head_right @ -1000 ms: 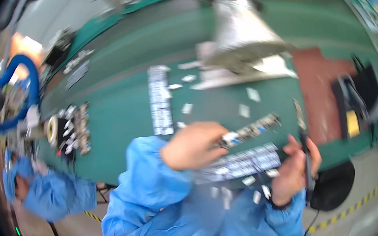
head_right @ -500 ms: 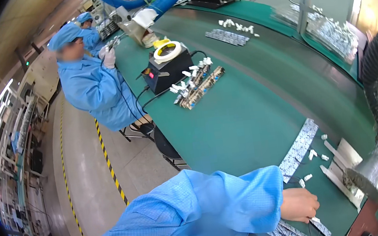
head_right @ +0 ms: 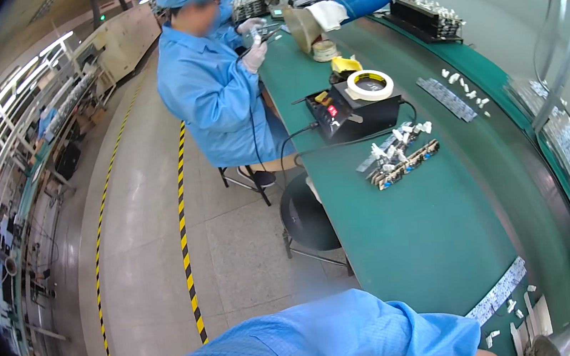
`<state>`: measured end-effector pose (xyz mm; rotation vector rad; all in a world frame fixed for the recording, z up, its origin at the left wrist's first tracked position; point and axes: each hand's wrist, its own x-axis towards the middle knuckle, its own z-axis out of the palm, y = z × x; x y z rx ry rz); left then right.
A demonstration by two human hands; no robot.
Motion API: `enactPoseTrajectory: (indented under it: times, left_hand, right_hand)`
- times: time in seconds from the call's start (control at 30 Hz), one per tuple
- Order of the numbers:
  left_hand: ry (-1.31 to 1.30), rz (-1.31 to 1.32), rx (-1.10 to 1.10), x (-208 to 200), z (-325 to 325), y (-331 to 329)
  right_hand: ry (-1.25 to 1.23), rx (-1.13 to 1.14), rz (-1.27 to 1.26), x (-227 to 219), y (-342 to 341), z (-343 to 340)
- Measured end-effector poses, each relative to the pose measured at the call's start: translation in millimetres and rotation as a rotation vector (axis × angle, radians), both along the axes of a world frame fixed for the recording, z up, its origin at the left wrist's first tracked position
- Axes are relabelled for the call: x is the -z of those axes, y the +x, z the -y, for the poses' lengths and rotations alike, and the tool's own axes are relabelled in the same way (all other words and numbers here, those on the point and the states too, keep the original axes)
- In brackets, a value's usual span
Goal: Soldering electronic components onto strips of circuit boards at a manual assembly station.
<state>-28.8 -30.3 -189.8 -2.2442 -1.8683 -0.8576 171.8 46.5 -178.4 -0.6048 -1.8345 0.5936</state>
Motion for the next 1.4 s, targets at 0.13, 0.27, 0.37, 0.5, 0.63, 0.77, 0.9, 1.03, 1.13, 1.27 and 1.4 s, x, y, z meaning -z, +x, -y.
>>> enactPoseTrajectory:
  times: [0.13, 0.27, 0.37, 0.5, 0.63, 0.77, 0.9, 1.03, 1.13, 1.27, 1.4]
  left_hand:
    - [0.048, -0.022, 0.03, 5, 1, -2]
    - [0.082, 0.02, 0.019, 0, 16, -8]
    - [0.114, 0.072, 0.012, 2, 14, -9]
    - [0.086, 0.144, 0.044, 1, 13, -10]
    - [0.069, 0.224, 0.054, -13, 27, -13]
    - [0.037, 0.254, -0.043, -10, 19, -4]
    - [-0.036, 0.199, 0.017, -21, 28, -12]
    - [-0.165, 0.134, 0.011, -31, 31, -13]
    - [-0.188, 0.106, -0.063, -38, 30, -9]
    - [-0.177, 0.152, -0.22, -30, 34, -6]
    - [-0.117, 0.223, -0.17, -28, 25, -5]
  right_hand:
    - [0.167, 0.075, 0.121, -4, 13, -1]
    - [0.486, 0.127, 0.281, -3, 8, 0]
    - [0.462, 0.163, 0.404, 1, 15, -7]
    - [0.659, 0.046, 0.302, -13, 2, -7]
    - [-0.206, 0.157, 0.072, -11, 5, -39]
    - [-0.298, -0.123, -0.374, -27, -19, -54]
    - [-0.334, -0.117, -0.367, -29, -24, -68]
    - [-0.242, -0.144, -0.325, -28, -33, -70]
    - [-0.379, -0.675, -0.829, -6, -50, -98]
    - [-0.448, -0.128, -0.37, -19, -29, -83]
    - [-0.403, -0.049, -0.284, -30, -33, -74]
